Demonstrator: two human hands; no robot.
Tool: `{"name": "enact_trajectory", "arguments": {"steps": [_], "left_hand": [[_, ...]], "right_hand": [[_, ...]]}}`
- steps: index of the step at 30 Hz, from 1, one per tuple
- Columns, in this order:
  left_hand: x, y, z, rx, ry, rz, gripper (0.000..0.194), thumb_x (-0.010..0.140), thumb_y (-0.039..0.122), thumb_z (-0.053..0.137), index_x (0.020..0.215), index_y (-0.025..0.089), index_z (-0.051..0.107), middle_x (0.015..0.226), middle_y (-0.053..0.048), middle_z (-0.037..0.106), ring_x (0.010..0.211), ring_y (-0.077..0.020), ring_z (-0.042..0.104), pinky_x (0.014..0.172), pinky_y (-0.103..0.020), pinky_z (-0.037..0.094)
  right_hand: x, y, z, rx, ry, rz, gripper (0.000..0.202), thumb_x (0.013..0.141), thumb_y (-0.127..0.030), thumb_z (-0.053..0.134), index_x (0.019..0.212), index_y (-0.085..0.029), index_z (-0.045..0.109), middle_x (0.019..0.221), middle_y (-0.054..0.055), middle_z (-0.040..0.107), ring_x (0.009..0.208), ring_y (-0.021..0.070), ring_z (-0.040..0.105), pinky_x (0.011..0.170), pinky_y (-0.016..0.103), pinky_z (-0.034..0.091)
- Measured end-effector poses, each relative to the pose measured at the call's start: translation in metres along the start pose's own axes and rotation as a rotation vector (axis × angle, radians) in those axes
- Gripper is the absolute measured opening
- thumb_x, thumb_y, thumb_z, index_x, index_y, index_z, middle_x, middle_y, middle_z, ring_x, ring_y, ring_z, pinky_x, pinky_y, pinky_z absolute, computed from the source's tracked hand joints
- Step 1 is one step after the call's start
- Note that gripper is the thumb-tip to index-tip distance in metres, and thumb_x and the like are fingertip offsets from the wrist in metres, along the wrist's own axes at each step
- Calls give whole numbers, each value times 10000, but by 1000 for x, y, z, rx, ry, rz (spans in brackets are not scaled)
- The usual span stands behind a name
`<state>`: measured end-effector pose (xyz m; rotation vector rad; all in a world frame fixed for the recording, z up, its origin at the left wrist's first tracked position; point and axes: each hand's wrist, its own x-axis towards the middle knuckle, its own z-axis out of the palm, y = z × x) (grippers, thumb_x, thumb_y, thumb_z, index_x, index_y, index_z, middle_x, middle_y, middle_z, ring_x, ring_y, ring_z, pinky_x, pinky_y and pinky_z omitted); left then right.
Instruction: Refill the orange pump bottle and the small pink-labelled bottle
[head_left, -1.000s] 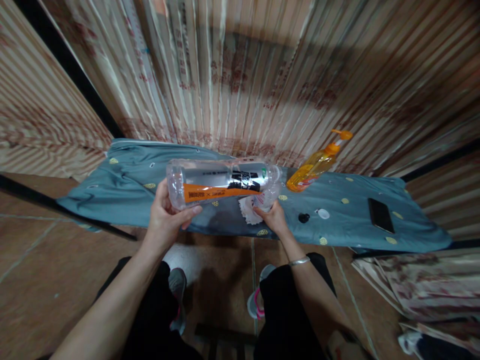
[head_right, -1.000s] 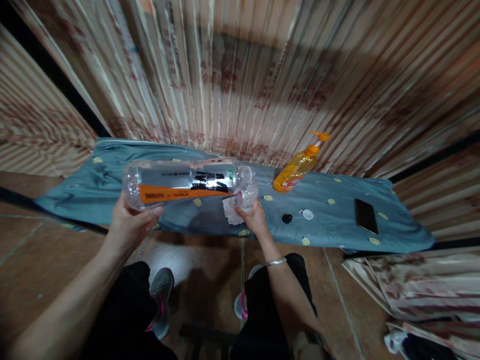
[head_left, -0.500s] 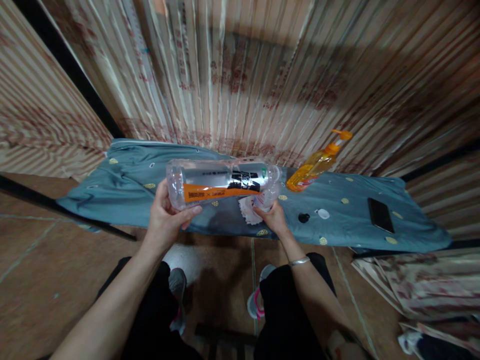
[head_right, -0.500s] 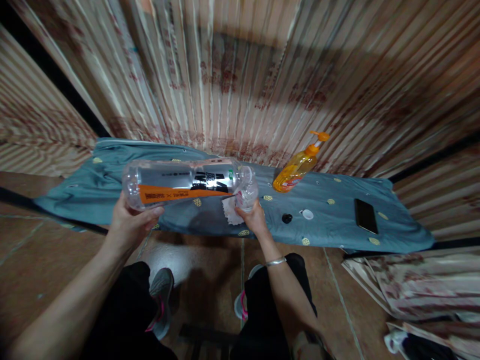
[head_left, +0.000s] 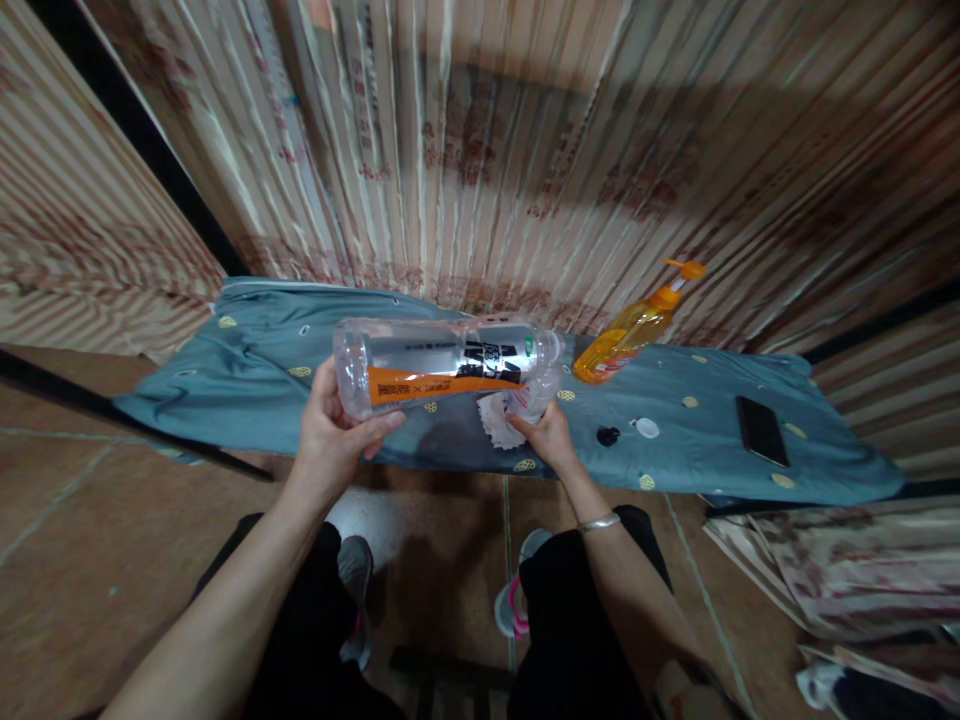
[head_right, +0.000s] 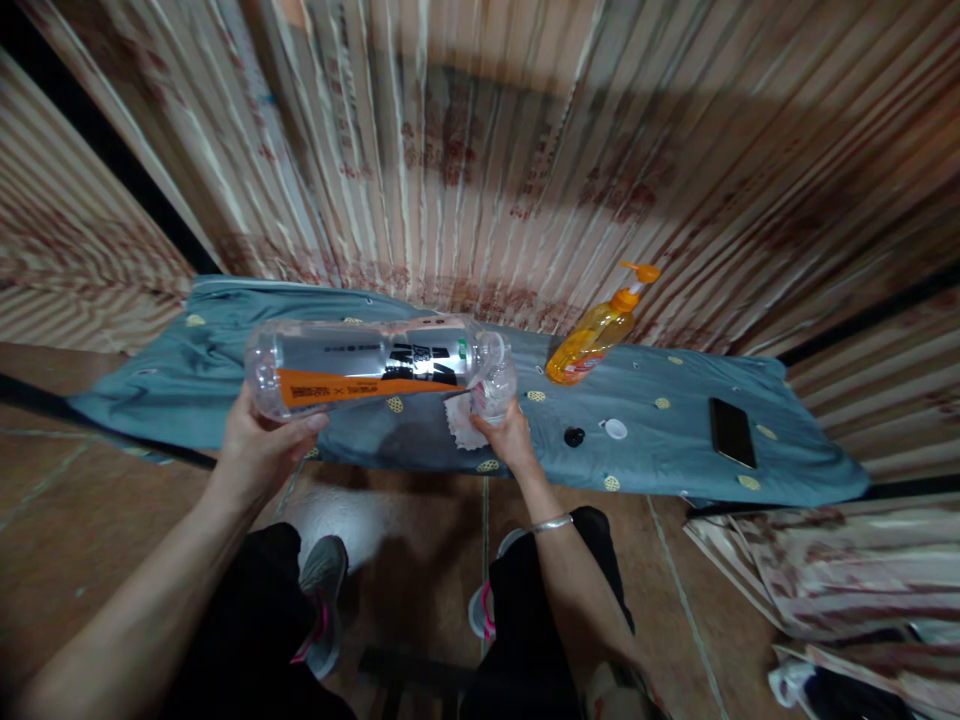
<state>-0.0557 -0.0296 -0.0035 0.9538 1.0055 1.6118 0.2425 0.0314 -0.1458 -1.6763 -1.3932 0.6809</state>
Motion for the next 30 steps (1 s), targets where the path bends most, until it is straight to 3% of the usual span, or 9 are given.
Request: {"name": "enact_trajectory", "arguments": {"steps": [8,12,30], "left_hand": [[1,-2,-2,14,-11,1,720,432,151,963,1038,257,590,777,48,684,419,-64,473,302,-167,333],[0,-1,0,4,2,-2,697,440,148,953,1024,254,588,786,44,684,424,-62,459,296,-163,293],[1,-2,-1,11,16,-8,724,431,144,938,1053,247,582,779,46,681,443,-78,474,304,-175,289]], "right_hand": [[0,4,1,12,1,-13,738,668,-489,834,1312,-190,636,1148,116,809,1060,361,771,926,502,614],[0,5,1,7,5,-13,724,665,-490,839,1296,-196,644,1150,129,809,1055,373,771,919,522,615],[0,0,-1,8,-6,-8,737,667,-488,833,1303,-177,629,1144,121,808,1061,370,766,915,482,609]]}}
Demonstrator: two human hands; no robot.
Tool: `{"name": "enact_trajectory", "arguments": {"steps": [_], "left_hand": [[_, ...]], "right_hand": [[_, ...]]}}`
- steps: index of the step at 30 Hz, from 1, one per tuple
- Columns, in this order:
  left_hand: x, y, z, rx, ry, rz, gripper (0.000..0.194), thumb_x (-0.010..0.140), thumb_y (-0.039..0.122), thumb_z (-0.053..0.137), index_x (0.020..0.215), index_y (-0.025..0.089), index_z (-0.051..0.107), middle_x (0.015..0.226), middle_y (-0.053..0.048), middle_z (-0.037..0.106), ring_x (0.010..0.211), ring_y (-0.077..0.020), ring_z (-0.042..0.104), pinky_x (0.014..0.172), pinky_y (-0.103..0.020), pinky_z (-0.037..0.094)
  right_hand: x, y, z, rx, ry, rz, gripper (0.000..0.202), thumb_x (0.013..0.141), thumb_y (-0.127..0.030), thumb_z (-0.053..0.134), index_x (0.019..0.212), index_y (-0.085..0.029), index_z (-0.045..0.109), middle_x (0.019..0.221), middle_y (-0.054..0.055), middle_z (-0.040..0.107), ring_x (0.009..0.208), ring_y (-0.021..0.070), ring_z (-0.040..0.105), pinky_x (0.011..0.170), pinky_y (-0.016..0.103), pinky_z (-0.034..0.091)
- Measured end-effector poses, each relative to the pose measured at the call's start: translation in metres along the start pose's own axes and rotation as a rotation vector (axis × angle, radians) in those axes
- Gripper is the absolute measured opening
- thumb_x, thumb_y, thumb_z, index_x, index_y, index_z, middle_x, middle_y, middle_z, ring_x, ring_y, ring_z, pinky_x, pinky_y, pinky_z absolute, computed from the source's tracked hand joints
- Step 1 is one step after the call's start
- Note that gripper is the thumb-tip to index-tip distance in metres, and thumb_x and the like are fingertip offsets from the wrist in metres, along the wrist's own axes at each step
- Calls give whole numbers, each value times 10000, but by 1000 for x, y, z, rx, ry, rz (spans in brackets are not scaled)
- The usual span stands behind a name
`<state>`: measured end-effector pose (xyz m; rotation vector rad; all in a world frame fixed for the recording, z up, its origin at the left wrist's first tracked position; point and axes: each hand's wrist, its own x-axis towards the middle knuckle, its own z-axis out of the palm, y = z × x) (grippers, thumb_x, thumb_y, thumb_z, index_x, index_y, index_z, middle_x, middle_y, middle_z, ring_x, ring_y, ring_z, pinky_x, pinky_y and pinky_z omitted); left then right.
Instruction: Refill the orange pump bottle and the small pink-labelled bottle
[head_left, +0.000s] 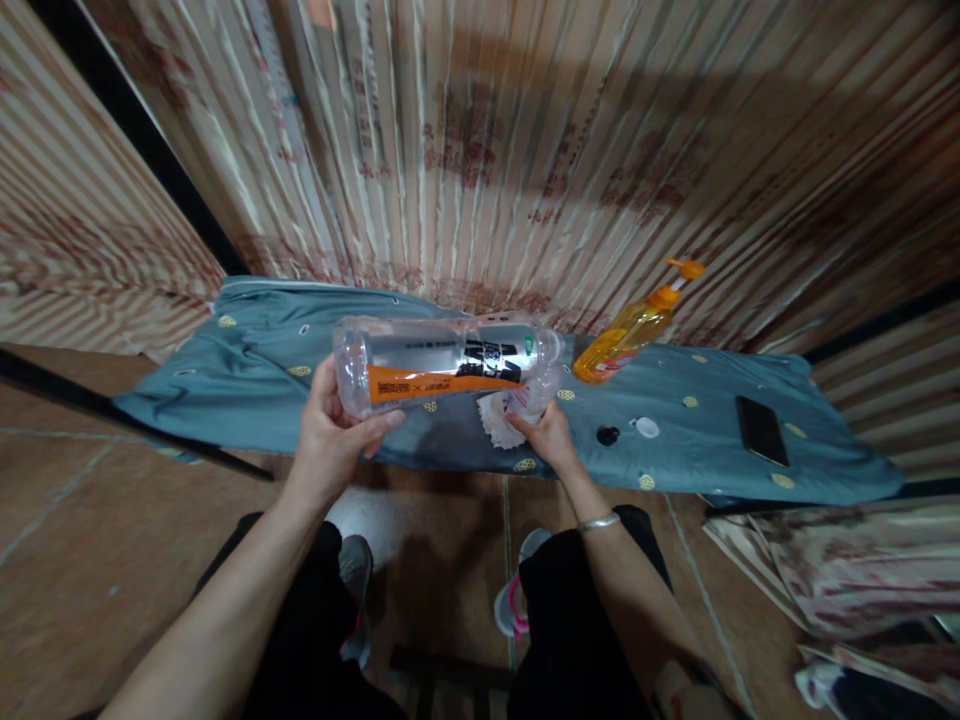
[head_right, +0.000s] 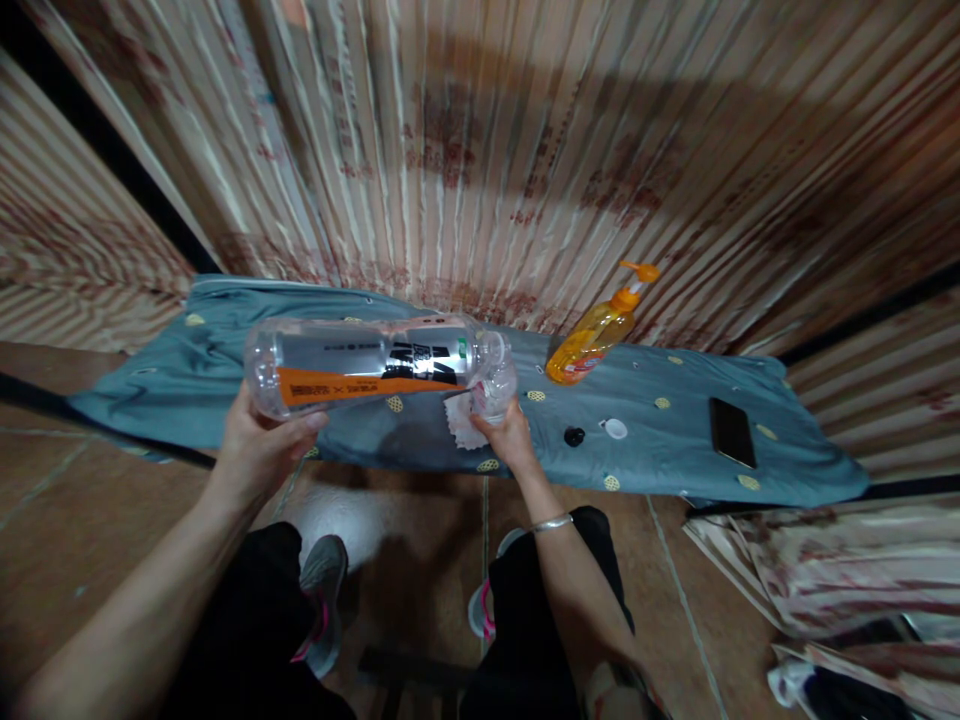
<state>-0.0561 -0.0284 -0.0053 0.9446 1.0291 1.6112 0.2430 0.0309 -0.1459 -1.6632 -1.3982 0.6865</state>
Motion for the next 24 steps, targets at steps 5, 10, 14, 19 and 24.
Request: {"name": "enact_trajectory", "arguments": {"steps": [5,10,14,19,24], "left_hand": [[2,-2,-1,-7,17,-6,756,402,134,932,1065,243,585,797,45,703,460,-83,510,329,-176,337],[2,-4,-3,8,-7,1,788,430,166,949,1127,253,593,807,46,699,453,-78,491,335,-184,333],[1,-4,-3,11,-24,5,787,454,174,956,1145,260,590,823,41,688,472,-87,497,323,-180,292],[1,-3,-3,6,-26,-5,778,457,175,955,1136,264,586,829,42,699,473,-82,500,349,-190,332],[1,-2,-2,9,-22,-7,762,451,177,960,1109,268,586,819,44,701,470,-82,500,337,-186,328]], "right_hand": [[1,-1,1,-5,13,7,693,647,-471,841,1248,-180,655,1105,114,814,1039,361,768,874,458,614],[1,2,1,3,26,0,696,642,-484,851,1250,-202,665,1105,108,817,1032,358,773,865,445,611],[1,1,0,7,15,6,724,645,-482,850,1278,-190,655,1127,115,814,1047,365,772,887,455,608],[0,-1,0,4,7,17,756,645,-476,853,1304,-174,640,1137,123,812,1059,363,770,895,454,606],[1,-1,0,-5,7,11,747,650,-461,850,1308,-179,638,1127,119,813,1048,357,772,883,449,609]]}}
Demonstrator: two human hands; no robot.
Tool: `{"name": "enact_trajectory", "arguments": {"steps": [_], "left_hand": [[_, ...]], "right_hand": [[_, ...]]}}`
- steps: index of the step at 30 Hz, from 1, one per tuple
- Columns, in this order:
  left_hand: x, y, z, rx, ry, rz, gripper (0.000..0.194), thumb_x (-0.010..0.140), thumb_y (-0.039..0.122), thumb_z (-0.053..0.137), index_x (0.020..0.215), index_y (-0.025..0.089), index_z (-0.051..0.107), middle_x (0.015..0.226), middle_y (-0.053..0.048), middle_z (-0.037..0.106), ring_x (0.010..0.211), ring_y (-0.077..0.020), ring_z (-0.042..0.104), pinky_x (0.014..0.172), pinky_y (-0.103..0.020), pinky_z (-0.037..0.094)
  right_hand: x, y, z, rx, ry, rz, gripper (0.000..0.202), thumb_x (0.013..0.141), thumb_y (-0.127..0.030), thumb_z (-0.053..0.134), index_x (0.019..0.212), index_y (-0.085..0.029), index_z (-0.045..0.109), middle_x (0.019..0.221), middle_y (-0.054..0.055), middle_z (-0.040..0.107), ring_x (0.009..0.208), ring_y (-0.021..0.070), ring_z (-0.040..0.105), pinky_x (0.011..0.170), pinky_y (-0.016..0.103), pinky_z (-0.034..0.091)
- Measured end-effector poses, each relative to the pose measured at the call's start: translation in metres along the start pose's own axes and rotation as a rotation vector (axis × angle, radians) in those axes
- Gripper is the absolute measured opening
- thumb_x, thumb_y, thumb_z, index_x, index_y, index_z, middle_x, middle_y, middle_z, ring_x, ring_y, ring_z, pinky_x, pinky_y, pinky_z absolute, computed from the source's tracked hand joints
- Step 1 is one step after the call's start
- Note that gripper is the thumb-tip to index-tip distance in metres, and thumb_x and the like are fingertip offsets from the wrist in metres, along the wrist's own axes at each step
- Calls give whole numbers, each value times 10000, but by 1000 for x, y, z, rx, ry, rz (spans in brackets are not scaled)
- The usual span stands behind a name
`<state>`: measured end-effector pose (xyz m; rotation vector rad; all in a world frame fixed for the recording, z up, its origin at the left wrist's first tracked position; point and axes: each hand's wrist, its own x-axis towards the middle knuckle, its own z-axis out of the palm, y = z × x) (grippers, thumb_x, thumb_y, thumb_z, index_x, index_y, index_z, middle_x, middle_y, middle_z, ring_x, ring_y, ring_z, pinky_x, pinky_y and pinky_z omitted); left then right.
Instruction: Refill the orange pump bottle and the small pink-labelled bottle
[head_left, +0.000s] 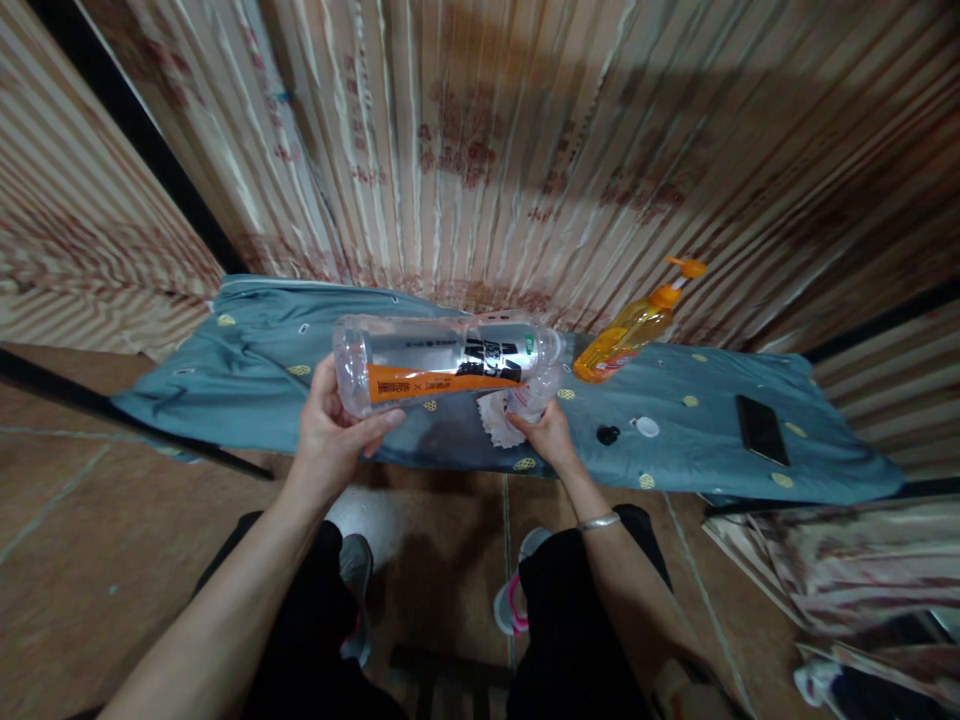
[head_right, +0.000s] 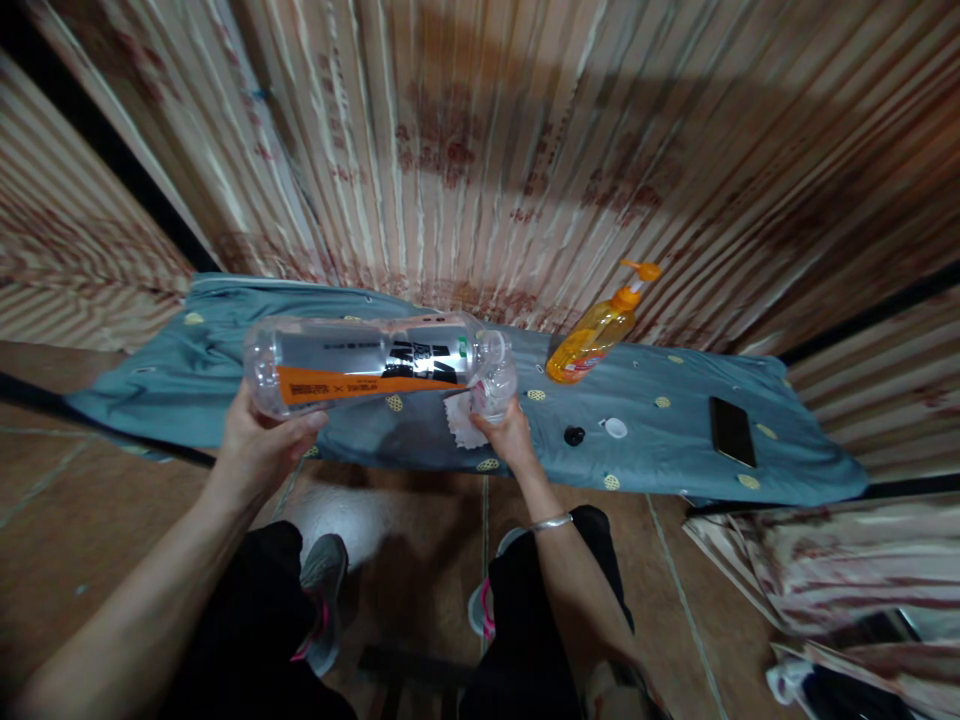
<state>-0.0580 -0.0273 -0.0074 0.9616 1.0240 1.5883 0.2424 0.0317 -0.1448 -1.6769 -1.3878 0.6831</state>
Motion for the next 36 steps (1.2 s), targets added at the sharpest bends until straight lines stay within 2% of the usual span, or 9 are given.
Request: {"name": "enact_trajectory", "arguments": {"steps": [15,19,30,36], "left_hand": [[0,-1,0,-8,-5,11,726,448,145,951,1067,254,587,805,46,689,451,-68,487,314,-160,323],[-1,2,2,-4,-6,24,699,463,156,953,1049,256,585,804,42,679,454,-72,482,300,-162,279],[-1,1,2,-2,8,10,730,431,152,959,1052,254,589,821,37,696,465,-71,501,322,-160,351],[-1,0,-1,9,-6,21,748,454,159,961,1098,262,593,842,31,688,474,-82,503,316,-175,331]], "right_hand": [[1,4,1,-1,9,-11,698,652,-469,849,1266,-201,653,1134,117,810,1068,367,764,900,475,609],[0,2,0,-6,10,-2,710,655,-465,847,1275,-181,646,1170,137,801,1078,366,761,911,472,605],[0,4,0,9,3,-7,728,658,-463,857,1298,-193,642,1157,118,809,1067,363,767,928,484,605],[0,1,-1,9,-21,1,740,654,-468,855,1305,-192,635,1149,110,812,1063,354,767,912,458,606]]}}
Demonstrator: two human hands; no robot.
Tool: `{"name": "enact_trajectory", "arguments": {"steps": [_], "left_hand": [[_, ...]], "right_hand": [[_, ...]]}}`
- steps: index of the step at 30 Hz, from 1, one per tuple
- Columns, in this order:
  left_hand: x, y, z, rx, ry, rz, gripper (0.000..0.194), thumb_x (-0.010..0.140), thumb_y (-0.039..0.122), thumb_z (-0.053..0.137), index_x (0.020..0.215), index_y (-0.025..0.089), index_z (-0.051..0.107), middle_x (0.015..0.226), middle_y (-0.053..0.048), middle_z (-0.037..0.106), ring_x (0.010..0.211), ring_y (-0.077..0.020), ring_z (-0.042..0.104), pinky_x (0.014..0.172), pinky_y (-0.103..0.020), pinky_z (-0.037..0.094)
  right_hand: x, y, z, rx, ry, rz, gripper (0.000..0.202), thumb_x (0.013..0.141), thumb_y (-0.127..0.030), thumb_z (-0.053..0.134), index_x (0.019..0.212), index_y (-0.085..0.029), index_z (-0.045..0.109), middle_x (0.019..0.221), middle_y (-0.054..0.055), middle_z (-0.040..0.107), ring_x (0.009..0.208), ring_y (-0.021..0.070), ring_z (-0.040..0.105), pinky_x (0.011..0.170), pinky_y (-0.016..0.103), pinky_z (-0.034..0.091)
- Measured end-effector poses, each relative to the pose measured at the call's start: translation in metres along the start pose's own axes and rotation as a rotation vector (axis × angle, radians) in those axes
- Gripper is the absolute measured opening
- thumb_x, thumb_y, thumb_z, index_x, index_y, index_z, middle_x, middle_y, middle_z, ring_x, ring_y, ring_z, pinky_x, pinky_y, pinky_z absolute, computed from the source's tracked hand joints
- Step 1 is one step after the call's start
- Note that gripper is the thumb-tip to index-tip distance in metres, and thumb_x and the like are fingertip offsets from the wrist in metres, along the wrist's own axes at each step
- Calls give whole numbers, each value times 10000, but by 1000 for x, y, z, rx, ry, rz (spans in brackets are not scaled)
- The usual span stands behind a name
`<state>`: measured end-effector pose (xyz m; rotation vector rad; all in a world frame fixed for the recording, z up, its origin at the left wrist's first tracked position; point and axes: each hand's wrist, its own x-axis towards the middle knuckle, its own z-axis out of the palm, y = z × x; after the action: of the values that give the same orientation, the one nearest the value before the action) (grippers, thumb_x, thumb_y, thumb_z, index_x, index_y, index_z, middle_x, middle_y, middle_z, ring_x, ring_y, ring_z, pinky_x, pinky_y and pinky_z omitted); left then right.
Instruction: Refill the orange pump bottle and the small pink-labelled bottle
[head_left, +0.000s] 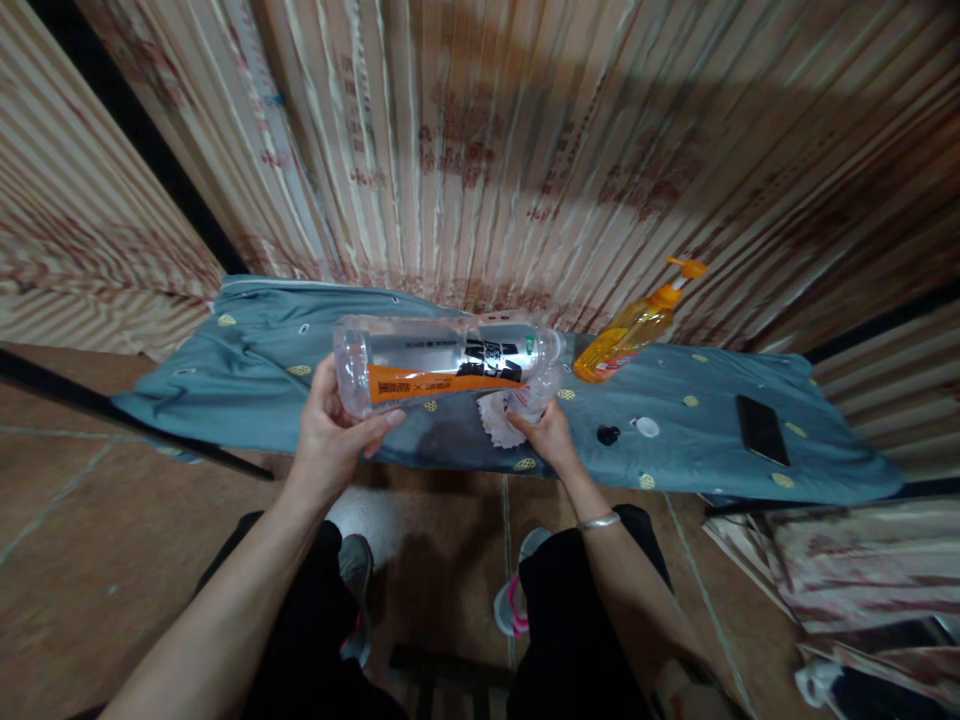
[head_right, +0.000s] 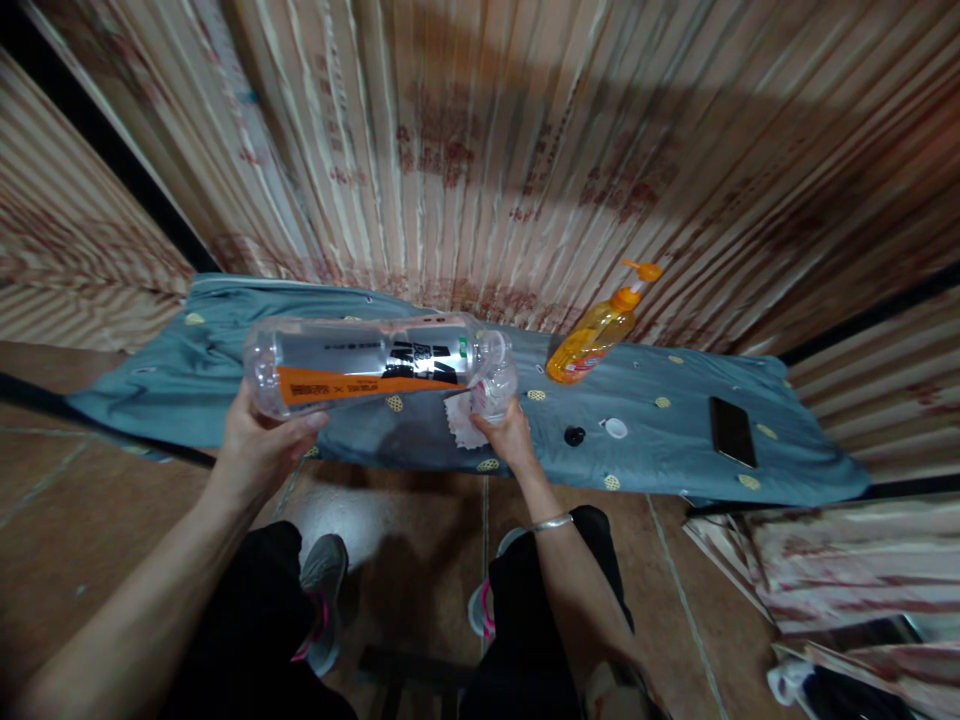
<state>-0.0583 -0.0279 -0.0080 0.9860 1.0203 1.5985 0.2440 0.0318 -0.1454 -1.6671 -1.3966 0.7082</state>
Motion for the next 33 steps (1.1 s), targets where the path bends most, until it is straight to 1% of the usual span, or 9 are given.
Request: {"name": "enact_trajectory", "arguments": {"steps": [3,7,11,14,18,22,26,31,33], "left_hand": [[0,0,0,-1,-1,7,736,471,166,952,1110,262,599,839,29,674,474,-88,492,311,-187,309],[0,0,2,-13,11,9,704,437,135,951,1031,257,593,817,34,668,480,-85,489,304,-172,290],[-1,2,3,-15,12,11,670,440,149,957,988,257,588,797,41,672,462,-72,477,301,-159,283],[-1,3,3,-3,1,12,661,458,156,954,999,258,588,792,49,667,453,-64,466,303,-160,277],[-1,3,3,0,1,12,708,453,173,960,1051,257,590,829,39,688,485,-77,516,329,-166,322],[-1,3,3,-6,6,7,695,454,168,964,1031,257,586,809,43,680,451,-61,466,310,-158,284],[0,3,4,-4,-4,18,706,449,163,960,1040,260,586,792,43,673,457,-76,479,303,-168,280],[0,3,4,-13,9,5,678,440,152,960,988,257,575,769,52,674,430,-61,447,302,-163,266],[0,3,3,-4,-2,4,694,446,159,965,1017,260,585,779,46,677,442,-71,467,308,-170,281]], "right_hand": [[0,-1,0,-5,3,-1,753,654,-471,848,1311,-176,630,1160,124,806,1067,357,764,921,464,603],[-1,-1,1,2,16,-12,721,664,-471,838,1293,-181,638,1152,119,807,1071,354,763,918,467,603],[-2,-1,0,0,14,-14,729,662,-482,845,1295,-187,638,1150,120,809,1078,355,764,904,460,607],[-2,-1,0,-7,14,3,741,661,-479,850,1303,-179,634,1150,125,809,1065,354,770,903,456,609],[-1,0,0,-9,15,-7,734,655,-468,851,1299,-188,639,1149,119,809,1061,354,770,904,460,609],[0,1,0,-3,21,-15,743,654,-480,848,1310,-201,638,1145,102,810,1070,356,766,918,471,606],[-1,-2,0,5,22,-13,733,652,-471,845,1303,-200,643,1144,98,810,1069,354,765,925,467,605],[-1,-4,0,-5,23,10,706,645,-462,840,1264,-181,652,1154,124,807,1077,365,763,929,474,602],[-1,-4,1,-6,23,10,702,645,-463,836,1260,-183,651,1162,127,806,1082,368,762,934,484,600]]}}
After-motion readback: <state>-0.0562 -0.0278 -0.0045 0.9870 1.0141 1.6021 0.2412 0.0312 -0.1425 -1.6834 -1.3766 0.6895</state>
